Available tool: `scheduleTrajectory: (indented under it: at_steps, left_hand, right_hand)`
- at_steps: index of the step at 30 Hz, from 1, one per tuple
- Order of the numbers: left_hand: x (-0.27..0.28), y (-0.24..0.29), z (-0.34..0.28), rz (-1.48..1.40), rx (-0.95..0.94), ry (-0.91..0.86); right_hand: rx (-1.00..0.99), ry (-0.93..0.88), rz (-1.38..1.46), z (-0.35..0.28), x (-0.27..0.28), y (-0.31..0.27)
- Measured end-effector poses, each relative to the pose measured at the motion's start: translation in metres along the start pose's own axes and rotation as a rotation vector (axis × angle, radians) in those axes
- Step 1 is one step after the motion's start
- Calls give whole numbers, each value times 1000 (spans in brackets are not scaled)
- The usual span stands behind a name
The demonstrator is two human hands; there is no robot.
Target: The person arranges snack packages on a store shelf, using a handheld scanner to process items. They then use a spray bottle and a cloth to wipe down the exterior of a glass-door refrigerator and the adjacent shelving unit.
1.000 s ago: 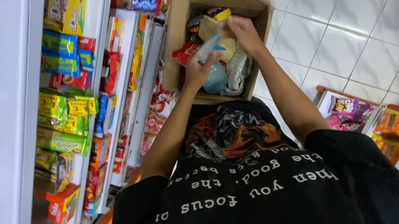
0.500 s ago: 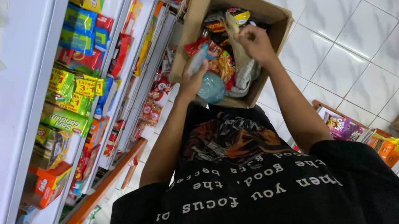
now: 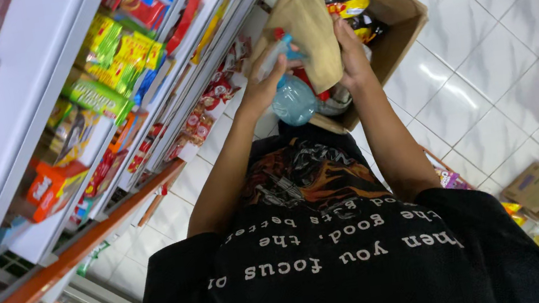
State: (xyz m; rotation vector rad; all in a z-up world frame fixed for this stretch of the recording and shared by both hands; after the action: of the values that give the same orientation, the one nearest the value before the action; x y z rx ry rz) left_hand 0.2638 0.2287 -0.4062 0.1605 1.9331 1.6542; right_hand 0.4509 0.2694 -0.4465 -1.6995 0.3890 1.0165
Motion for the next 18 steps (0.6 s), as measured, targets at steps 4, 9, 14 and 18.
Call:
scheduleTrajectory:
  at_steps: [4, 9, 14, 18]
  left_hand:
    - [10, 23, -31, 80, -4, 79]
    - [9, 98, -98, 794, -310, 305]
    - [14, 117, -155, 472, -155, 286]
    - [24, 128, -199, 623, -57, 409]
  right_hand:
    - [-11, -233, -85, 3, -45, 2]
    - [-198, -104, -387, 4, -81, 17]
    - [-122, -172, -197, 9, -131, 45]
    - [-128, -183, -145, 7, -171, 75]
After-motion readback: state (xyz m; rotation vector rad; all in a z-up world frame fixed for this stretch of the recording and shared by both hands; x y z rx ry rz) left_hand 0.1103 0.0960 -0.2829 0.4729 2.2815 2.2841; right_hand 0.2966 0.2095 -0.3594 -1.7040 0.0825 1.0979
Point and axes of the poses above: each hand's wrist, its own z-axis towards the middle knuckle, its own x-axis out of the back of the hand, y = z × x, the point moved 6 cm from there along z, towards the middle knuckle, and after that the axes turned 15 degrees about -y, right-handed, at the moved point
